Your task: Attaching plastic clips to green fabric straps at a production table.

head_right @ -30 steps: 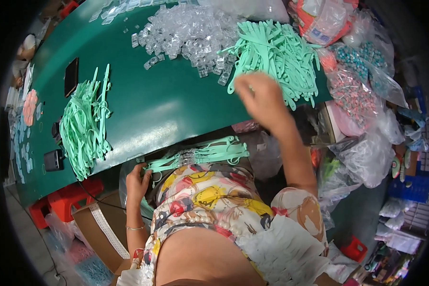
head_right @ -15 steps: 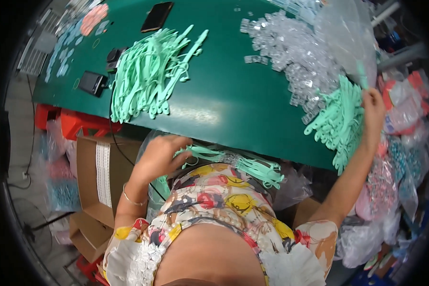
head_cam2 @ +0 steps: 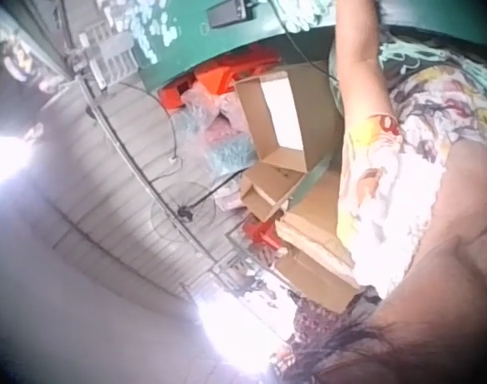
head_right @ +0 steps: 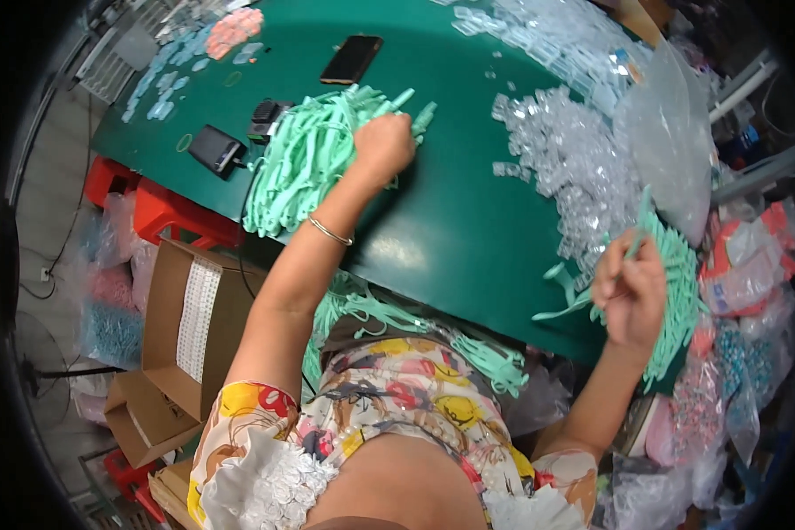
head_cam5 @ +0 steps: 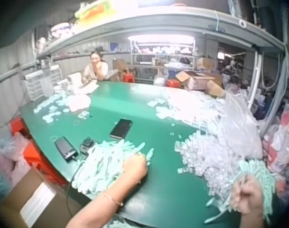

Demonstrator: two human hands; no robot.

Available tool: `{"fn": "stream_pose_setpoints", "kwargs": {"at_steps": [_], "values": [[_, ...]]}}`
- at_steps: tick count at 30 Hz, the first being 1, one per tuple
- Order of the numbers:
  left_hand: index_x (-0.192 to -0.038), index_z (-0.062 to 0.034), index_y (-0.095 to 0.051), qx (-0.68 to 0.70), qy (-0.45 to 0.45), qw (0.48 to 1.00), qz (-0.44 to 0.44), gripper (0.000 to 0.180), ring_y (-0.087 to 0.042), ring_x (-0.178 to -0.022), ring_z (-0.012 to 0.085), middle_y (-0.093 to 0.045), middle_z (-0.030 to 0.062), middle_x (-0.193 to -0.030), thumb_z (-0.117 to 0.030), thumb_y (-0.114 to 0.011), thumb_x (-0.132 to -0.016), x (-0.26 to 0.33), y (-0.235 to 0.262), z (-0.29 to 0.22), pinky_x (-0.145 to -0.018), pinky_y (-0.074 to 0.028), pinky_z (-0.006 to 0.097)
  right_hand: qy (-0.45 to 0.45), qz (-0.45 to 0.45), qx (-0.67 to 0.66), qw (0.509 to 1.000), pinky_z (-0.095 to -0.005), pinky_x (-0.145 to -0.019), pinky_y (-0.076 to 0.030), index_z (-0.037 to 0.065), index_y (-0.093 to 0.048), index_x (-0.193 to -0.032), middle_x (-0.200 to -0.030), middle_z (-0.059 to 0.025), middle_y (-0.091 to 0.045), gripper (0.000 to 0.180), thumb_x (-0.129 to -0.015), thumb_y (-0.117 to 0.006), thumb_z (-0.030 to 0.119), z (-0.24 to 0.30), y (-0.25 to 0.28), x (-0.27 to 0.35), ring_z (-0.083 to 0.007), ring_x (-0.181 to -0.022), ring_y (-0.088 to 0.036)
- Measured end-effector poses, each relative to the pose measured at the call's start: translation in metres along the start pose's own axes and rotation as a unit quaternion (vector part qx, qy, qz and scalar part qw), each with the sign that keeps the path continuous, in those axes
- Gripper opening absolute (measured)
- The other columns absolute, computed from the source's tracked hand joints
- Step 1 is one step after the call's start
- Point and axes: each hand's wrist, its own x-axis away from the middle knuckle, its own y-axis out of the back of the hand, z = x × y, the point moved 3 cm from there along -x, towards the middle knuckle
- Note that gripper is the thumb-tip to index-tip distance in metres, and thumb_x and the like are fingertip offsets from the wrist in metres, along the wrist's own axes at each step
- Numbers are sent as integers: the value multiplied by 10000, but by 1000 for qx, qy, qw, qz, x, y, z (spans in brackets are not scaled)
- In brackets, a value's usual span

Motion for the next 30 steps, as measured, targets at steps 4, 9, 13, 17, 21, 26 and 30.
{"fn": "stream_pose_setpoints", "kwargs": {"at_steps": [4,9,13,17,21,26,30], "values": [[-744,-63,-581,82,-20,993,-87,62,-576,-689,341,-589,137,-740,-113,-577,-707,13,18,-12,-606,-458,446,-105,32,-115,987,-210,-387,-333,30,-457,-1027,-663,-21,-436,163,-878,-441,94,-57,-25,-9,-99,-467,-402],[-750,-63,-588,174,-78,968,-165,72,-582,-640,323,-585,126,-674,-129,-602,-722,30,61,-26,-572,-467,418,-128,58,-125,982,-181,-399,-262,25,-493,-1025,-707,0,-447,174,-866,-501,94,-103,-60,-49,-55,-474,-383],[-736,-50,-577,358,-108,923,-94,76,-586,-627,316,-592,132,-677,-121,-603,-734,47,80,-42,-548,-458,390,-96,20,-124,987,-175,-407,-257,26,-462,-1110,-754,15,-458,287,-872,-539,167,-119,-90,-84,-42,-485,-372],[-829,-3,-595,426,-138,893,-42,148,-604,-625,250,-605,133,-707,-135,-619,-766,58,76,-33,-562,-462,306,-69,-6,-80,994,-179,-410,-256,19,-476,-1054,-761,5,-485,249,-893,-511,206,-133,-109,-96,-40,-491,-375],[-842,-31,-630,328,-133,931,91,383,-580,-704,329,-602,165,-756,-378,-469,-849,57,53,-8,-628,-446,398,26,-10,-91,995,-195,-449,-293,9,-468,-963,-756,-25,-450,199,-910,-476,201,-111,-107,-85,-67,-553,-405],[-803,-78,-645,208,-124,968,68,355,-537,-784,302,-590,108,-778,-382,-468,-849,71,26,12,-667,-406,417,118,11,-117,986,-196,-477,-299,41,-460,-946,-788,-21,-428,170,-910,-469,207,-64,-108,-66,-77,-591,-379],[-810,-122,-654,140,-147,978,39,257,-494,-855,247,-562,49,-839,-341,-520,-825,78,25,9,-718,-379,377,195,14,-99,976,-192,-470,-268,55,-473,-939,-686,2,-400,184,-897,-495,233,-33,-93,-45,-63,-566,-336]]}}
